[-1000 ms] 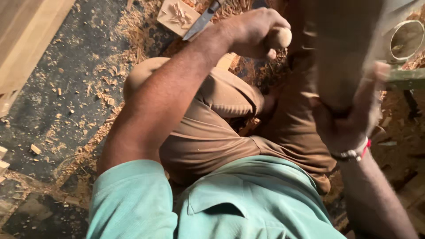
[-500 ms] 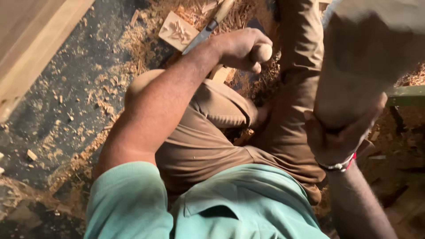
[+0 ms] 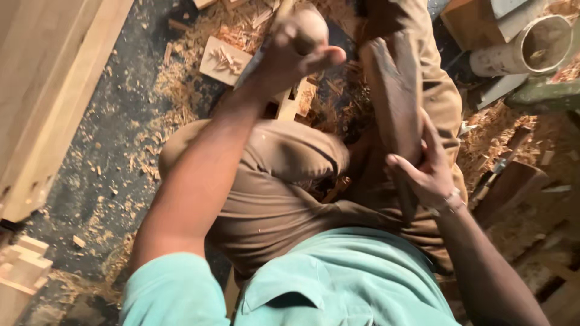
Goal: The person sits on the floor and uses a chisel and a wooden mallet to carve a rectangular piece of wood. They repeatedly strike the chisel to remove wood shavings and occasionally adjust the wood's position.
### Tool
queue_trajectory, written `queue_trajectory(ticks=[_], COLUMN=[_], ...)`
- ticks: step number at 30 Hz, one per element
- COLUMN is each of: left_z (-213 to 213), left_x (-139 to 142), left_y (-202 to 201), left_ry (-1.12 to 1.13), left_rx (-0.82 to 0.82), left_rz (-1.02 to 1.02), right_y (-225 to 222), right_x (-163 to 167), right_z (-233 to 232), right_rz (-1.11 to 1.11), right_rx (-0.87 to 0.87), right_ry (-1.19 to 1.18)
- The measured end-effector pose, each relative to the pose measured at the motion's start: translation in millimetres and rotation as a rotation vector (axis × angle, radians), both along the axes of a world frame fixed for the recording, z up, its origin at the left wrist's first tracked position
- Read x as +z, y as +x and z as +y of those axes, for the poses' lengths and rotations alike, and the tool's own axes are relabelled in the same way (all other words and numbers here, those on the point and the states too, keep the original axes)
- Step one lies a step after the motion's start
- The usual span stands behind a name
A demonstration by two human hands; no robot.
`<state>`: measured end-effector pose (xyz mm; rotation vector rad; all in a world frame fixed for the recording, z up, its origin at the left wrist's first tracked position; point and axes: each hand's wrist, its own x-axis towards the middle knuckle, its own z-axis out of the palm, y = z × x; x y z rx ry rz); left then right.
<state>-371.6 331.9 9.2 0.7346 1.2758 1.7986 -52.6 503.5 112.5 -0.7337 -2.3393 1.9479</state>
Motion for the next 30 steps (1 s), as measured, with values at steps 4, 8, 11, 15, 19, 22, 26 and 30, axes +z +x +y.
queue_trajectory(ticks=[4, 8, 11, 15, 19, 22, 26, 30], left_z=[-35, -38, -16, -5, 0, 5, 12, -2], left_x=[21, 37, 43, 35, 7, -15, -27, -13], left_y=[-22, -13, 3, 25, 32, 35, 33, 25], left_ry=[0.205, 0.094, 0.144, -0.076, 0.013, -0.076, 0.181, -0.290], left_rx=[0.181, 0.098, -0.014, -0.037, -0.067, -0.041, -0.262, -0.105], left_rz=[0.288, 0.318, 0.332, 0.524, 0.658, 0.839, -0.114, 0.723], right_y=[27, 32, 28, 26, 17, -10, -43, -45], right_x=[-4, -4, 5, 33, 64, 73, 78, 92], right_z=[15, 18, 12, -1, -15, -21, -21, -27], right_rz=[-0.188, 0.012, 0.092, 0.179, 0.289, 0.428, 0.022, 0.290], right_rx=[-0.220, -0.028, -0.003, -0.009, 0.026, 0.147, 0.426, 0.311], right_ry=[-0.121, 0.139, 0.156, 0.224, 0.475, 0.953, 1.166, 1.161])
